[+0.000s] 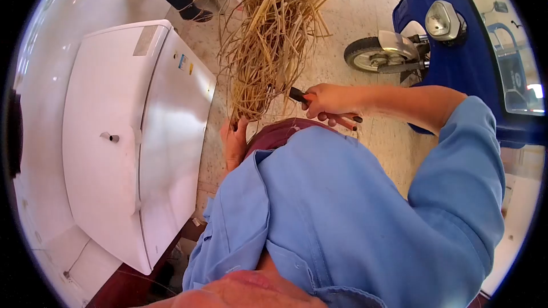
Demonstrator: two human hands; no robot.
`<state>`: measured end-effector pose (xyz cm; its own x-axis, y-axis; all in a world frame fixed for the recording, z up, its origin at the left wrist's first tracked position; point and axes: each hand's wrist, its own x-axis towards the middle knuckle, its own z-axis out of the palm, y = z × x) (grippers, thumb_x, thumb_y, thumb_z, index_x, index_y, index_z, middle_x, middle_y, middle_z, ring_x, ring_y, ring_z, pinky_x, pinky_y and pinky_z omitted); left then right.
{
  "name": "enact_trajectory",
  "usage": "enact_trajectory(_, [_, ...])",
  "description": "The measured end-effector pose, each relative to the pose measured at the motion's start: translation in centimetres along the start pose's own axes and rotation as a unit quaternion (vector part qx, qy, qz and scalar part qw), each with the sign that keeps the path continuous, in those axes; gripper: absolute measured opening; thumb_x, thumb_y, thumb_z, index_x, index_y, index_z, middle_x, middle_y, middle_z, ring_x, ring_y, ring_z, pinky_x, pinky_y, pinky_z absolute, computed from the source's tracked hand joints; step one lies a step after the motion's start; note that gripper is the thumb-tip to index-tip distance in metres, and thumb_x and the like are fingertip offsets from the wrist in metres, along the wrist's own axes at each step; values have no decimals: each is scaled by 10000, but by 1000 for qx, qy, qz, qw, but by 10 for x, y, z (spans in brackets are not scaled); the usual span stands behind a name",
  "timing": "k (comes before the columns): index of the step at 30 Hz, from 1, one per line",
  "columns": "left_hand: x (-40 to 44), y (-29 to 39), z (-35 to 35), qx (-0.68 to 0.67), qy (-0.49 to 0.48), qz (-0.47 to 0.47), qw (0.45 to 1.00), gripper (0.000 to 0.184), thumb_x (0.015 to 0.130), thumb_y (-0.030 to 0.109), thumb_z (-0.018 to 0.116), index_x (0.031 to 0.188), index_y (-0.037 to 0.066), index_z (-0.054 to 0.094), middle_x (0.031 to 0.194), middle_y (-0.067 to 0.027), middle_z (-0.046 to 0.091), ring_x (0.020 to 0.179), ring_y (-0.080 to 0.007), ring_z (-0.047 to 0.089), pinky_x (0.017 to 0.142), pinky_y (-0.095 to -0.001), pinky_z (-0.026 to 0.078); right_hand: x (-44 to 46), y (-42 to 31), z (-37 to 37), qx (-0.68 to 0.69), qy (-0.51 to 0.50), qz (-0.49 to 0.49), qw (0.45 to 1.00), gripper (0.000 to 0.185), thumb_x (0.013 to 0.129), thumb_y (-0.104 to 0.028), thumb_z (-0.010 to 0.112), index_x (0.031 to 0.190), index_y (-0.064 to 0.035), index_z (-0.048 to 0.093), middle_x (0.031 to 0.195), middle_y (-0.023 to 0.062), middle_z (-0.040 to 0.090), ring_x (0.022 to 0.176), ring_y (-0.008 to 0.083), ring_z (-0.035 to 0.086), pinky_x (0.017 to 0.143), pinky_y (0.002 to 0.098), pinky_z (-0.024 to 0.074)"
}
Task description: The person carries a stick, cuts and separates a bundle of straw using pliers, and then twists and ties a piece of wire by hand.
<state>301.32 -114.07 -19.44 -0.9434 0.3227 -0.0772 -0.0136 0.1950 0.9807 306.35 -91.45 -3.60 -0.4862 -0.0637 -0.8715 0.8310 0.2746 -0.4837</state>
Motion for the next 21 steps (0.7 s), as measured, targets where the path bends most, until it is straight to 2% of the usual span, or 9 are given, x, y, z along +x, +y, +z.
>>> enact_trajectory(4, [-1,-12,8,61,5,-60,996,304,776,255,594,940,-1,579,739,-112,604,654,-151,533,612,-281,426,6,4,6,69,19,-25,997,237,705,-84,550,918,-16,471,635,33,462,507,108,469,450,243,413])
enact_trajectory(5, [-1,-14,10,63,10,-73,995,304,776,255,594,940,-1,579,739,-112,604,654,-151,533,612,-281,426,5,1,4,64,27,6,998,223,705,-77,547,907,-16,475,647,39,471,530,101,474,443,230,408])
enact_trajectory(10, [-3,-53,14,-24,-26,-27,999,275,776,248,611,851,-10,550,684,-108,567,604,-127,461,545,-275,388,26,21,-19,12,10,-35,999,206,716,-80,544,898,-13,474,686,34,467,567,94,480,435,217,399])
enact_trajectory(12, [-4,-57,21,-27,-1,-35,999,261,777,233,617,816,-11,532,641,-99,541,566,-134,416,519,-281,372,25,20,-19,7,1,-26,1000,189,714,-80,533,878,-21,458,621,21,420,502,90,414,400,235,357])
enact_trajectory(14, [0,-44,26,49,27,-76,996,249,773,218,625,833,-10,544,617,-119,543,535,-148,455,509,-289,378,29,23,-22,90,-26,-34,995,222,733,-71,533,932,-17,453,718,24,441,562,94,442,446,236,383])
enact_trajectory(15, [-1,-45,32,52,71,7,996,276,796,273,587,834,1,559,609,-140,546,512,-191,496,506,-307,389,31,21,-18,120,-36,-17,992,211,747,-77,532,928,-22,441,723,30,433,560,99,435,447,247,375])
enact_trajectory(16, [-1,-47,35,52,71,4,996,276,796,273,587,834,1,559,609,-140,546,512,-191,496,506,-307,389,34,24,-18,120,-38,-15,992,211,747,-77,532,928,-22,441,723,30,433,560,99,435,447,247,375])
enact_trajectory(18, [0,-55,39,83,69,-14,994,374,841,345,509,777,-18,572,620,-179,531,551,-270,511,525,-343,401,42,30,-19,225,-104,9,969,184,757,-83,535,906,-29,439,714,34,437,564,101,444,443,243,371])
enact_trajectory(21, [0,-71,48,133,85,-47,986,399,840,370,508,796,-19,588,612,-156,551,571,-246,545,525,-350,397,56,32,-27,185,-80,16,979,180,756,-82,536,901,-34,440,669,27,427,549,96,432,427,239,359])
